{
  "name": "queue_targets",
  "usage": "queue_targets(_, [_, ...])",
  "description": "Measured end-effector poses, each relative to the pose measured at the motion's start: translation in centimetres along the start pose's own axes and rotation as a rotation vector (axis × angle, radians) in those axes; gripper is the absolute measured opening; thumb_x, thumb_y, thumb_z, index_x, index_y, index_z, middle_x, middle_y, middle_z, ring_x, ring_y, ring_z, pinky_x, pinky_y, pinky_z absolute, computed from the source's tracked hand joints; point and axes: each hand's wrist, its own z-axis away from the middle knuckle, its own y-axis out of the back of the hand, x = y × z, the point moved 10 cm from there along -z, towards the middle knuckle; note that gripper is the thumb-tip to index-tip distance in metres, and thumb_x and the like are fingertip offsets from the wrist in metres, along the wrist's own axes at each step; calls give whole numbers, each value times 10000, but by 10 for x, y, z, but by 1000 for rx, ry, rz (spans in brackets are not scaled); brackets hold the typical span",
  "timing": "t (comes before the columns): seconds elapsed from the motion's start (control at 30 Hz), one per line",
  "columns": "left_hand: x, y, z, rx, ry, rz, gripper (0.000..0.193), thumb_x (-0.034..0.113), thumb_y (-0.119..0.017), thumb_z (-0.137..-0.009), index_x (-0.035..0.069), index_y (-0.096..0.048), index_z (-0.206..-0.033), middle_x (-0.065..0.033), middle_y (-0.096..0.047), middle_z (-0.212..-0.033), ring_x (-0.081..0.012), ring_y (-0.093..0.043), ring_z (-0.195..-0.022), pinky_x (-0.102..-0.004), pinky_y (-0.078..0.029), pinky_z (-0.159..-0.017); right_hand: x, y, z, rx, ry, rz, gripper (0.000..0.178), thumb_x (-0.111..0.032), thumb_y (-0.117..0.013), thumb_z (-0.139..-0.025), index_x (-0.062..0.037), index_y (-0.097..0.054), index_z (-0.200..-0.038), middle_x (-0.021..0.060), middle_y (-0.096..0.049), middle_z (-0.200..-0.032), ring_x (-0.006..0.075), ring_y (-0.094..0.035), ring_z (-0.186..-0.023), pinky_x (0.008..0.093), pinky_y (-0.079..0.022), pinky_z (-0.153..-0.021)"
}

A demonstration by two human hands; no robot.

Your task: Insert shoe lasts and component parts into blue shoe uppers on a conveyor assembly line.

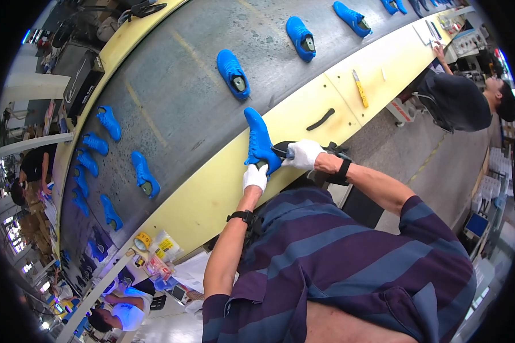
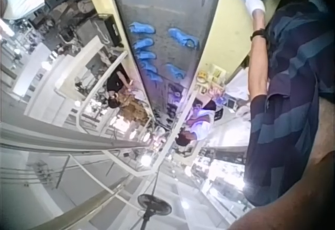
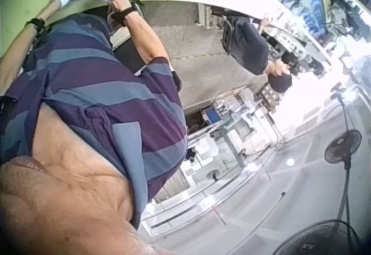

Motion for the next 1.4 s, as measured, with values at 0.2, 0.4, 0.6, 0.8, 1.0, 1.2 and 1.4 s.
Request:
queue_targets(0.2, [0, -5, -4, -43, 16, 84, 552, 449, -693, -952, 2, -640, -1271, -297, -721, -1169, -458, -703, -1079, -516, -552, -924, 17, 13, 15, 18, -72, -63, 462, -520, -783, -858, -70, -774, -959, 184, -759, -864, 383, -745, -817, 441, -576, -731])
queue_targets(0.4, [5, -2, -2, -8, 2, 37, 545, 445, -683, -951, 4, -636, -1267, -298, -722, -1161, -460, -700, -1084, -520, -544, -925, -39, 11, 5, 52, 74, -128, 454, -508, -814, -842, -66, -730, -897, 176, -746, -809, 376, -740, -769, 449, -575, -700])
queue_targets(0.6, [7, 1, -1, -17, 4, 11, 557, 472, -685, -952, 0, -640, -1243, -310, -712, -1172, -470, -687, -1105, -530, -535, -945, -20, -9, -8, 127, 75, -180, 451, -499, -825, -832, -56, -749, -873, 187, -729, -765, 379, -730, -712, 446, -570, -670])
queue_targets(0.8, [-4, -8, -10, -12, -14, 10, 562, 457, -704, -950, -12, -638, -1252, -303, -719, -1148, -443, -718, -1044, -507, -564, -906, -6, 2, 5, 115, -4, -103, 439, -489, -828, -835, -61, -750, -890, 177, -738, -780, 366, -738, -735, 439, -576, -682])
queue_targets(1.0, [15, -3, -5, 11, -18, -9, 498, 418, -692, -963, 30, -641, -1271, -281, -730, -1146, -438, -720, -1046, -504, -555, -898, -22, 17, -12, 194, 13, -192, 434, -489, -832, -837, -71, -747, -919, 166, -750, -825, 354, -742, -747, 430, -584, -704])
queue_targets(1.2, [14, -2, -1, 34, 10, 50, 485, 425, -687, -950, 62, -647, -1270, -287, -723, -1169, -462, -692, -1100, -512, -527, -945, -31, 31, -39, 195, 7, -286, 467, -487, -814, -855, -25, -780, -914, 180, -738, -779, 336, -745, -728, 416, -571, -676])
queue_targets(1.4, [19, 2, 3, 18, 63, -53, 521, 454, -685, -957, 68, -622, -1303, -286, -721, -1180, -480, -681, -1099, -535, -520, -952, -13, 24, -27, 82, 10, -203, 477, -473, -806, -856, -1, -778, -915, 206, -719, -752, 342, -731, -698, 420, -562, -671])
